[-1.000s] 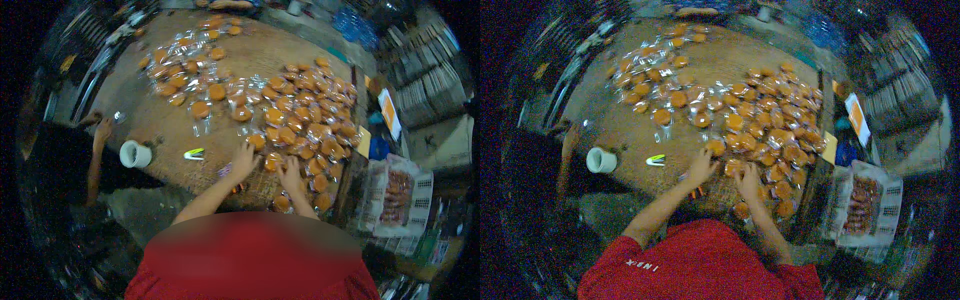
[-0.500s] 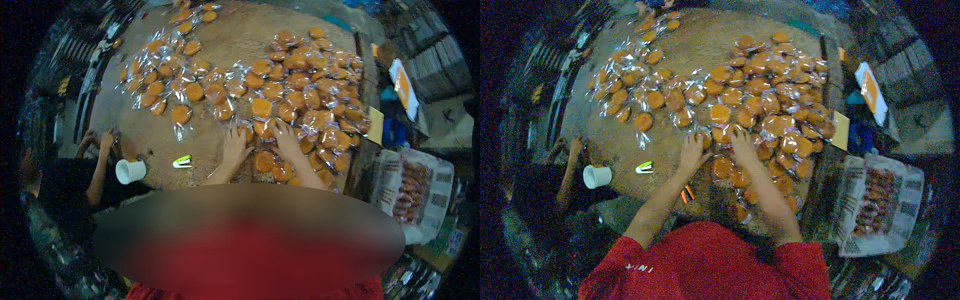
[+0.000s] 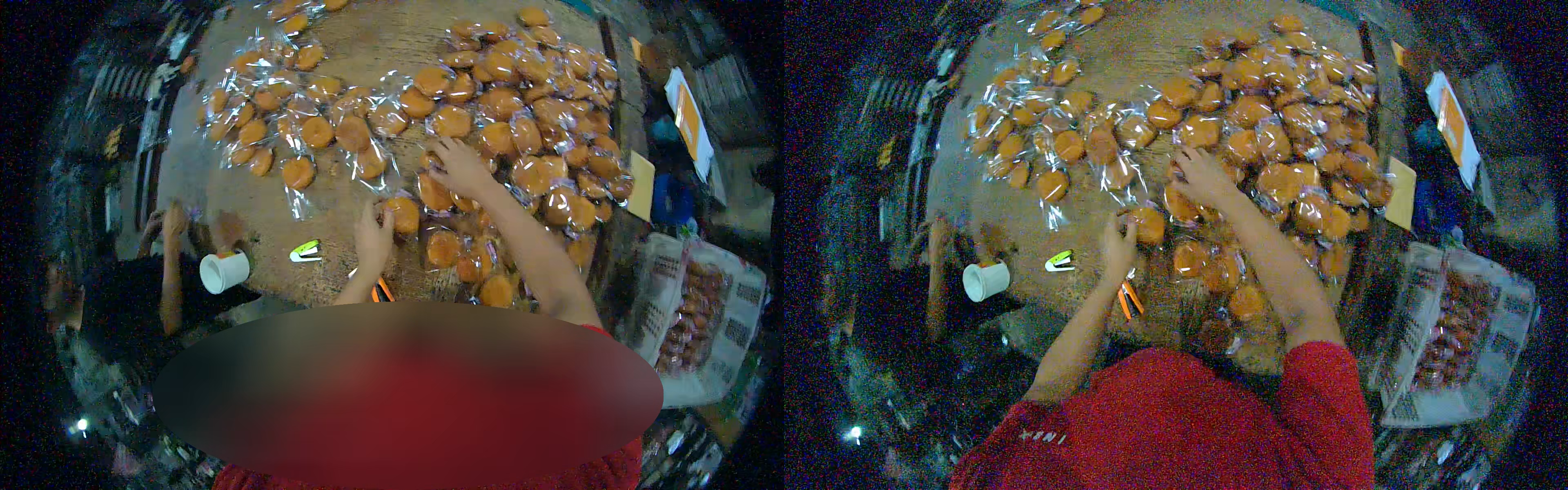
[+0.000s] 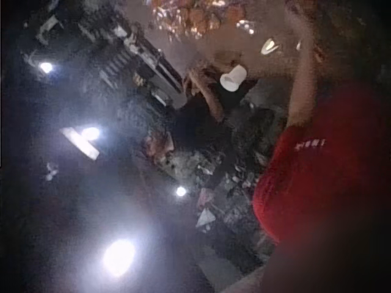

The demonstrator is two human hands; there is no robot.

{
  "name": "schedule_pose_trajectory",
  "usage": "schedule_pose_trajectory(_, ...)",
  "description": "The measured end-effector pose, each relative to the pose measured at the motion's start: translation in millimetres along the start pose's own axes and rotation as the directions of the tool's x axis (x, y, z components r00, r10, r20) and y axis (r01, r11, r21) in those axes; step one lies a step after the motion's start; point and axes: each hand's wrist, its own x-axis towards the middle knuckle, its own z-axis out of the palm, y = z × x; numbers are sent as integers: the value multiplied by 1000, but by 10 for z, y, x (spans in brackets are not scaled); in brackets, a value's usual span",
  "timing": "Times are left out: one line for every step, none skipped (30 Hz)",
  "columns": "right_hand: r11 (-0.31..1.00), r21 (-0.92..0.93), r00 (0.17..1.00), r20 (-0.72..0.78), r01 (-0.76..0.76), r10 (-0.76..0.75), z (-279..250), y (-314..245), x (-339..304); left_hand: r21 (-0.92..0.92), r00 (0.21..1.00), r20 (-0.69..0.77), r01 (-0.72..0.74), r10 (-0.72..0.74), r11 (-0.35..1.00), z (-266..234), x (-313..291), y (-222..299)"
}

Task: The person places round buns into clear plastic bags, seals each bag with a handheld stapler, and stacks the sealed packages on the table. The person then gathers the sealed buns and places them into a white plastic crate.

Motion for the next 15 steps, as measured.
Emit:
schedule_pose_trajectory(991,123,995,-75,-60,70,-81,-87,-116,41,997,59,40,-42,998,-35,40,-22)
schedule_pose_trajectory(987,147,987,-135,-68,88,-166,-205,-281,45,983,175,46,-53,998,-116,-18,-50)
schedule_pose_trajectory(982,175,970,-218,-68,106,-203,-361,-539,17,997,55,-61,60,998,-151,-24,-36)
schedule_pose_trajectory(982,189,947,-313,-16,75,-194,-538,-848,-10,996,-17,-92,91,996,-203,-88,-17)
schedule_pose_trajectory(906,348,926,-196,-242,323,-175,-676,-1191,-37,984,-121,-140,135,989,-210,-152,30)
schedule_pose_trajectory(832,448,898,-126,-327,421,-139,-778,-1516,-64,974,57,-216,219,974,-210,-194,73)
schedule_pose_trajectory(786,351,805,-129,-509,579,-34,-852,-1784,-32,913,167,-373,373,927,-141,-236,144)
schedule_pose_trajectory(760,243,738,-191,-603,647,123,-899,-1980,-9,819,267,-525,508,851,-16,-254,234)
schedule_pose_trajectory(671,137,634,-234,-729,737,293,-905,-2097,3,694,370,-666,618,746,78,-260,284)
schedule_pose_trajectory(599,113,561,-248,-793,789,456,-836,-2099,95,612,438,-760,659,642,186,-229,320)
schedule_pose_trajectory(593,73,556,-274,-802,785,559,-788,-2152,88,614,527,-728,588,680,277,-215,328)
schedule_pose_trajectory(552,20,526,-277,-834,804,666,-692,-2124,91,610,601,-693,516,715,376,-170,321)
schedule_pose_trajectory(489,-38,481,-266,-871,835,704,-603,-2113,95,593,683,-651,427,753,446,-107,305)
schedule_pose_trajectory(579,86,566,-132,-811,813,638,-451,-2131,91,593,694,-635,408,767,496,-52,272)
schedule_pose_trajectory(628,259,622,-115,-734,775,584,-374,-2178,39,654,656,-528,377,848,518,-8,238)
